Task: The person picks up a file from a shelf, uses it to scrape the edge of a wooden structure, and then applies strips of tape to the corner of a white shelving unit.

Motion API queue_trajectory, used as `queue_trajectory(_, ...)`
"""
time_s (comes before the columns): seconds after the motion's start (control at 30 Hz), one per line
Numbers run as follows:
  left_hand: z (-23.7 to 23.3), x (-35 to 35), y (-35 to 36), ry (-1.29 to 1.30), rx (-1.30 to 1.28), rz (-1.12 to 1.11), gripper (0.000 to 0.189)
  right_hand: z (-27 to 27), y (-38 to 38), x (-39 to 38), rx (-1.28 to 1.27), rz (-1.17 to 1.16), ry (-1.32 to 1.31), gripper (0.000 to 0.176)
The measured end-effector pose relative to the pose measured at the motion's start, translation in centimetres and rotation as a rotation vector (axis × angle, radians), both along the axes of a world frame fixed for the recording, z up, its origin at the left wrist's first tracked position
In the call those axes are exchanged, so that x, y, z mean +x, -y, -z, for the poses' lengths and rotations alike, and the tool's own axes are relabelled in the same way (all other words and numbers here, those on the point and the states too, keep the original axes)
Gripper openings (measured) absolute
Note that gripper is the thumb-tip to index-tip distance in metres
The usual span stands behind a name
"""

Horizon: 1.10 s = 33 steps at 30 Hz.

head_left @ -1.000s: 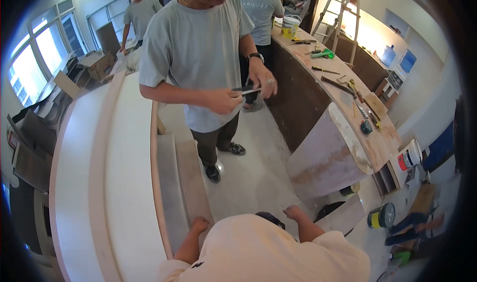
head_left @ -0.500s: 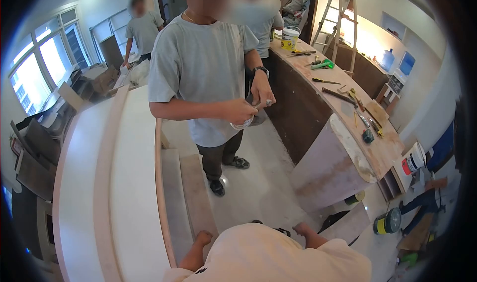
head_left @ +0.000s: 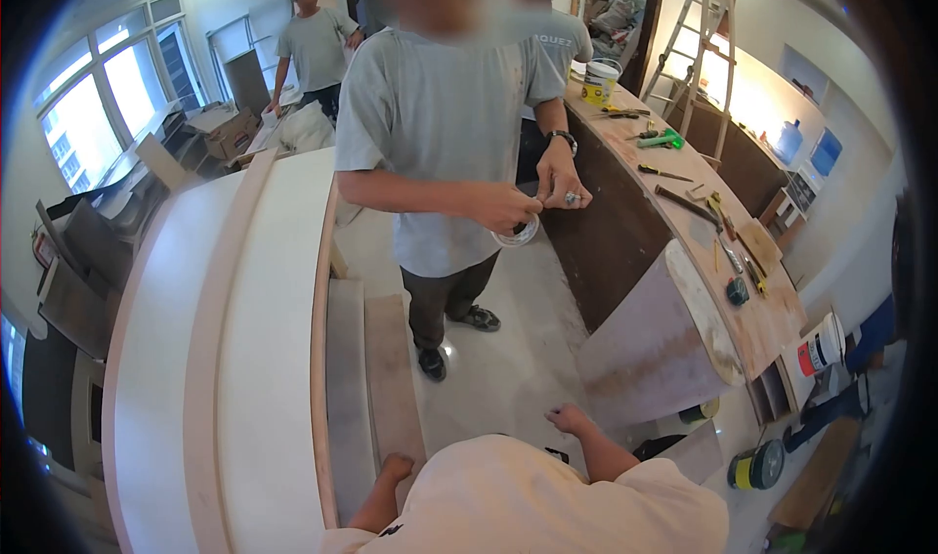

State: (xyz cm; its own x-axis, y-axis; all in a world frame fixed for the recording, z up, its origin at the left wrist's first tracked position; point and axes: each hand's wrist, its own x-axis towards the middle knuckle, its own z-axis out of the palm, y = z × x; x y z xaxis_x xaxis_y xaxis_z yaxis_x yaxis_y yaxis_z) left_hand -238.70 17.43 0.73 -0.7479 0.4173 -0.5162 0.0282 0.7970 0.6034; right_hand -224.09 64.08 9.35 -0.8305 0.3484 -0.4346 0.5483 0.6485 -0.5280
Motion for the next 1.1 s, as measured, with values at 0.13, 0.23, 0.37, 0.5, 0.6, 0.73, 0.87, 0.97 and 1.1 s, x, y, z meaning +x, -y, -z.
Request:
queue_trajectory(0.13, -0.5, 0.5, -0.6, 0.049, 0.039, -0.05, 0.029, -0.6, 0.0, -1.1, -0.008, -0.017, -0.019, 0.042)
queue_trajectory(0.23, -1.8, 0.7, -1.1, -0.007, 0.014, -0.1, 0.028, -0.6, 0.1, -1.3, 0.002, -0.018, 0.035, 0.042)
queue_trajectory(0.37, -1.0, 0.3, -0.9, 0.118, 0.056, -0.195, 0.029, 1.6, -1.3, 0.8, 0.086, -0.222, 0.169, 0.037)
queue_trajectory(0.5, -0.7, -0.6, -1.1, -0.008, 0.076, -0.059, 0.029, 8.0, -3.7, 4.2, 0.476, -0.751, 0.244, 0.029)
queue_trajectory(0.6, -2.9, -1.0, -2.2, -0.017, 0.106, -0.041, 0.03, 10.8, -4.6, 5.8, 0.315, -0.476, 0.437, 0.029)
queue_trajectory(0.73, -3.5, -1.9, -3.6, 0.12, 0.121, -0.108, 0.033, 7.9, -3.6, 5.6, 0.311, -0.561, 0.395, 0.025)
queue_trajectory(0.87, -3.5, -2.8, -4.3, 0.093, 0.146, -0.101, 0.032, 13.0, -4.2, 5.6, 0.336, -0.458, 0.205, 0.022)
queue_trajectory(0.97, -3.0, -3.8, -4.8, 0.049, 0.113, -0.07, 0.031, 11.3, -3.6, 4.7, 0.299, -0.407, 0.194, 0.024)
queue_trajectory(1.1, -1.4, -4.8, -4.9, -0.032, 0.114, -0.055, 0.028, 5.1, -2.5, 3.2, 0.225, -0.206, 0.177, 0.031)
